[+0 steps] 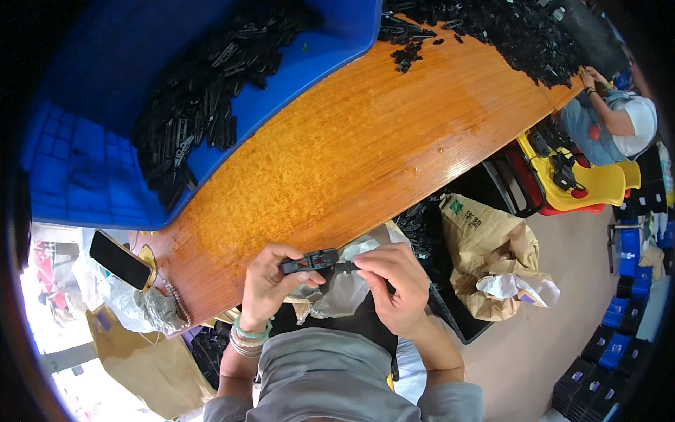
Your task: The person takes black plastic base pieces from a blue bin and smaller black plastic components from the wooden table, assembling them together by hand one by one.
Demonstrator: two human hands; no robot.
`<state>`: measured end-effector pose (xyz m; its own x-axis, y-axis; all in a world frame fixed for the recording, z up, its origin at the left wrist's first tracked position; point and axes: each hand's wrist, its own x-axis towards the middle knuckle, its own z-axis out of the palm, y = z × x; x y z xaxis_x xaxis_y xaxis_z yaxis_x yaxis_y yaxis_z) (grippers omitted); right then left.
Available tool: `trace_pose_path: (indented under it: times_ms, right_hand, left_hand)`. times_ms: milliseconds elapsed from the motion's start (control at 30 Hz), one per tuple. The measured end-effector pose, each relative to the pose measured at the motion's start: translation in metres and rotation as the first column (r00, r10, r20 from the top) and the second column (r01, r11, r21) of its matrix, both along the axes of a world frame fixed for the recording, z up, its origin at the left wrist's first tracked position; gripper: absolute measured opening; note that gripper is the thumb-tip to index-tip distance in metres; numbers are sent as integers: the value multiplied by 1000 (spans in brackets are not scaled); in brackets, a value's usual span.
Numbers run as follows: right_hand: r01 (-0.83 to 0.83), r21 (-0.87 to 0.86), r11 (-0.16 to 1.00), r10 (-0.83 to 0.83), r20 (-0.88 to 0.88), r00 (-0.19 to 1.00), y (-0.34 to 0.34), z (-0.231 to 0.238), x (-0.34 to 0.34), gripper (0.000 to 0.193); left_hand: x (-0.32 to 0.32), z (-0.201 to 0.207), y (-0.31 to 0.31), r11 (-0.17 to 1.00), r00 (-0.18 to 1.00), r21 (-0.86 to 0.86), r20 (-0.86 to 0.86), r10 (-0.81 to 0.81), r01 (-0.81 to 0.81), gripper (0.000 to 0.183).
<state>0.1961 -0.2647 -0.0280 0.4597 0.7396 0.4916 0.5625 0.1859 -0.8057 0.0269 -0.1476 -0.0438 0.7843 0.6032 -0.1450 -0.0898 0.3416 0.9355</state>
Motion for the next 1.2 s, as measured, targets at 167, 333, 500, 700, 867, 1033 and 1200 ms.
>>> trace_pose_path:
  times_ms: [167, 333, 500, 700, 867, 1033, 1200]
  right_hand:
    - [-51, -1, 999, 51, -81, 995, 0, 4, -6, 20]
    - [-25, -27, 999, 25, -19, 1000, 1, 6, -14, 21]
    - [45, -13, 999, -44, 49, 998, -1, 8, -24, 22]
    - [77, -98, 992, -93, -167, 982, -4, 6, -33, 19]
    - [-26, -73, 997, 2, -306, 952, -6, 1, -33, 18]
    - [-2, -111, 994, -15, -153, 988, -8, 0, -27, 18]
    - [53, -118, 992, -44, 80, 996, -7, -2, -26, 20]
  left_hand:
    - [6, -1, -11, 1000, 999, -11, -52, -2, 2, 23]
    - [10, 1, -18, 998, 999, -60, 51, 17, -14, 28]
    - [12, 3, -23, 991, 989, -80, 91, 116, -109, 30]
    - [10, 12, -24, 986, 996, -145, -23, 84, -87, 47]
    - [8, 11, -23, 995, 992, -51, -89, -89, 85, 47]
    - [9, 14, -27, 994, 998, -99, -47, 44, -48, 37]
    - [10, 14, -28, 988, 996, -128, -43, 80, -85, 34]
